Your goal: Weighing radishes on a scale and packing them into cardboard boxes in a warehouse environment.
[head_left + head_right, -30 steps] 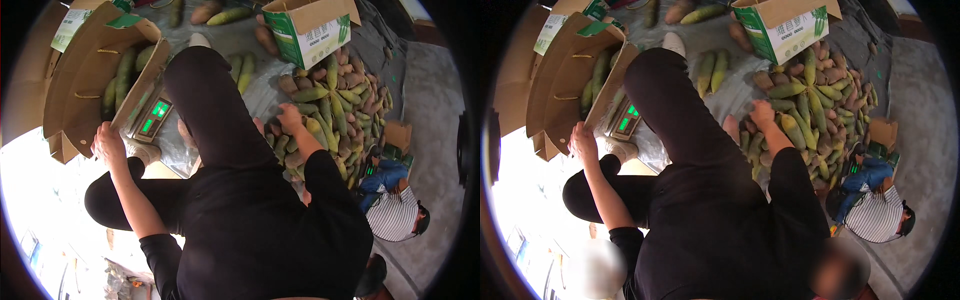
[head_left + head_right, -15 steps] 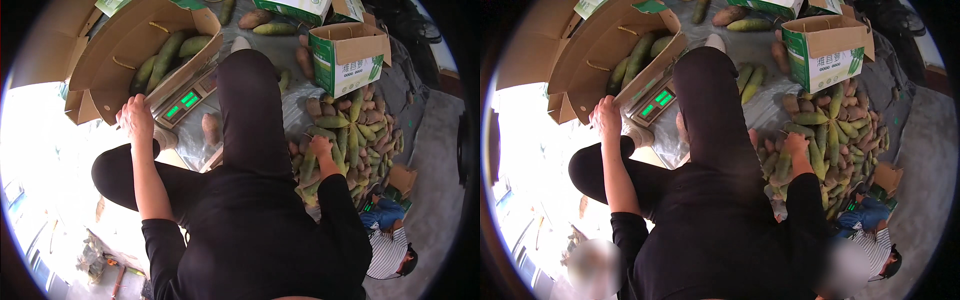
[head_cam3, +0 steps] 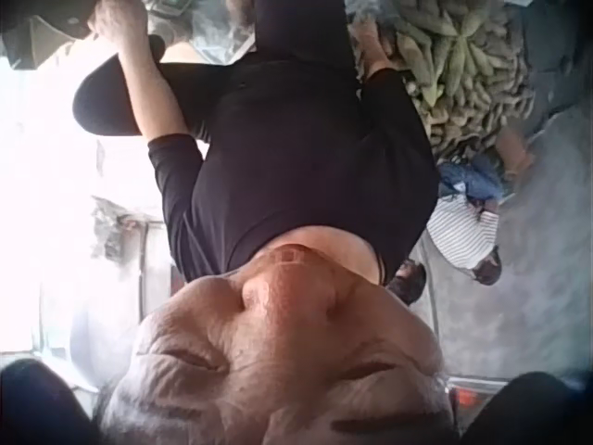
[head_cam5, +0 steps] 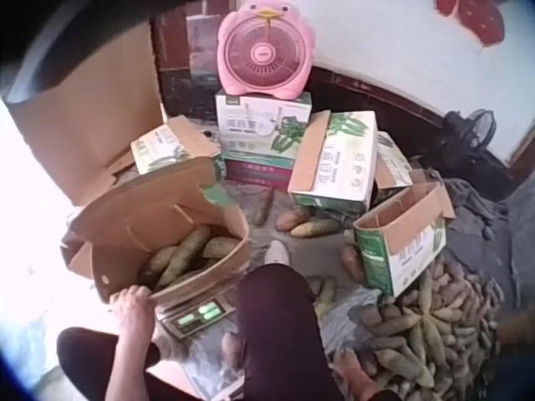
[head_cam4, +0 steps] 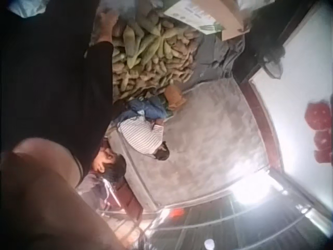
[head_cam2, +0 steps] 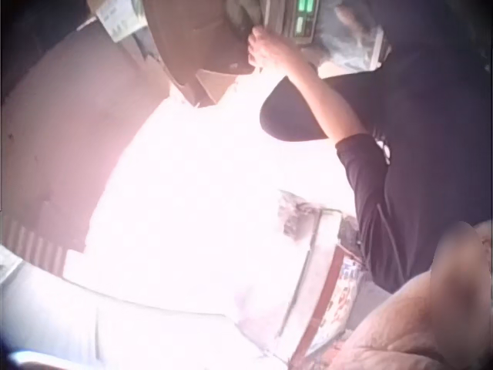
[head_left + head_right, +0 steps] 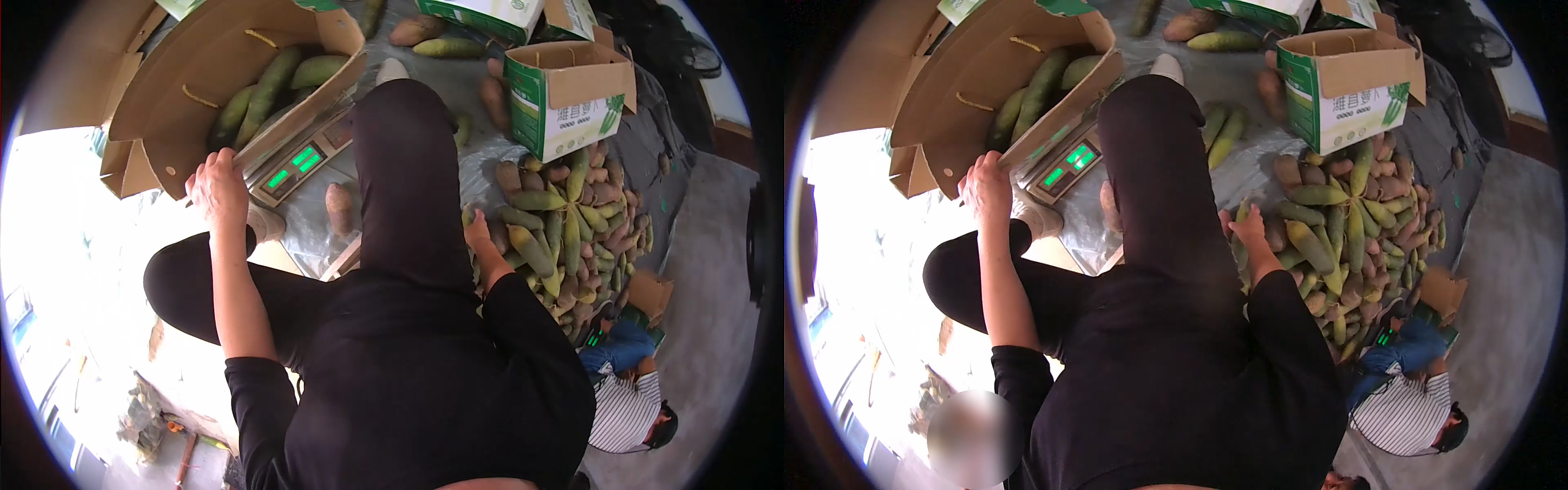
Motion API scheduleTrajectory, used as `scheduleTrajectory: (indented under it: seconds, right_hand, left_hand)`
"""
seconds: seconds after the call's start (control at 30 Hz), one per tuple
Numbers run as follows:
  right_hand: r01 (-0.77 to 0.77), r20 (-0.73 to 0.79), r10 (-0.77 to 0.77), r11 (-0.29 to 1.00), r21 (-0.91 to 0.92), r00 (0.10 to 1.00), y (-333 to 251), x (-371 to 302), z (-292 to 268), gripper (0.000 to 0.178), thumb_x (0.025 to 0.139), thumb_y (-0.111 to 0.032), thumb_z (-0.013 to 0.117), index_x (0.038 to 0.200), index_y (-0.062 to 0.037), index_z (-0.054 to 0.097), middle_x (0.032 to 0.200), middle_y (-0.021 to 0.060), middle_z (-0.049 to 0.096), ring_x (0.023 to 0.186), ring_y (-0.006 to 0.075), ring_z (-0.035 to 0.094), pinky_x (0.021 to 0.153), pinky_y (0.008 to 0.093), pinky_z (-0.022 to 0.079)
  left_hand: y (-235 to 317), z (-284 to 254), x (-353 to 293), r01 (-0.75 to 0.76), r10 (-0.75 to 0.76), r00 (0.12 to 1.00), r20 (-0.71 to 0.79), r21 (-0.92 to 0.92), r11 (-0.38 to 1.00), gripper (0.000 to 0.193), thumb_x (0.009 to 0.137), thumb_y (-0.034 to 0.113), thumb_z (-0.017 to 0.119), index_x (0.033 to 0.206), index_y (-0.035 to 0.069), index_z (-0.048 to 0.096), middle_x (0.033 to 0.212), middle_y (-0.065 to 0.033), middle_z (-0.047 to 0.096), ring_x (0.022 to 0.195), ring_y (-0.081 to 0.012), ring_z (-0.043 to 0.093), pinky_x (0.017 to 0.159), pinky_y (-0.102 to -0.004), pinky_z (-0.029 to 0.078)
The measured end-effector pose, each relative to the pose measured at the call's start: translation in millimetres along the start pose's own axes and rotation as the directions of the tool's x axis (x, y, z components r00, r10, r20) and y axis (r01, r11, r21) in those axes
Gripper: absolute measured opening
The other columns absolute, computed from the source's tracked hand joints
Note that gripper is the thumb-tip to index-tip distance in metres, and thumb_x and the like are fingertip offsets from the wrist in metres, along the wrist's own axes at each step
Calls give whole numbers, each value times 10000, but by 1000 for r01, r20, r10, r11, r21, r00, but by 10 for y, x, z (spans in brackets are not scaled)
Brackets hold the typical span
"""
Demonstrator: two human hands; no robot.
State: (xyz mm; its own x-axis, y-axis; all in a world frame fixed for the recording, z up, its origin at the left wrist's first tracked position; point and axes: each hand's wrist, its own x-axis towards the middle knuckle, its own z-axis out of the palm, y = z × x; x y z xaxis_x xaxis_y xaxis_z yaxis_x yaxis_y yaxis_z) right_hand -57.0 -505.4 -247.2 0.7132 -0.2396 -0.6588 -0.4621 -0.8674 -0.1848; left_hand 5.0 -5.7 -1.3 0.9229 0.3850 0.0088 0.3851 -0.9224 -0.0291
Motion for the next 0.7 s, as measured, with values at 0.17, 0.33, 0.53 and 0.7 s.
scheduleTrajectory:
  seconds: [0.17,0.33,0.53,0.7]
  right_hand:
    - [-202,93,197,978,47,976,139,24,179,448,890,-204,473,1300,-36,403,1267,169,495,1146,341,486,942,424,405]
    - [-385,281,308,877,286,909,522,491,613,666,639,-206,720,1199,49,465,1126,200,582,1048,363,565,874,416,451]
    - [-228,149,175,811,539,973,1076,699,795,685,569,-179,768,1162,26,493,1081,198,604,1044,386,559,850,414,461]
    - [369,-100,-355,891,266,929,-807,146,-617,702,563,-103,754,1209,-23,491,1082,155,606,1032,316,570,873,376,453]
  left_hand:
    - [-17,-18,-15,9,-9,1000,-7,1,1000,158,752,161,657,901,134,612,892,-27,626,905,-236,590,820,-402,410]
    - [-114,-73,-89,38,-39,999,-8,-22,999,144,761,127,637,904,135,620,875,-30,616,889,-224,587,856,-400,397]
    - [149,38,99,-41,41,999,3,-68,997,132,768,158,637,893,125,610,873,-41,615,900,-237,580,830,-397,395]
    - [-144,-12,-90,5,-9,998,-65,-53,999,85,764,111,612,848,128,613,836,-38,607,854,-232,589,814,-393,403]
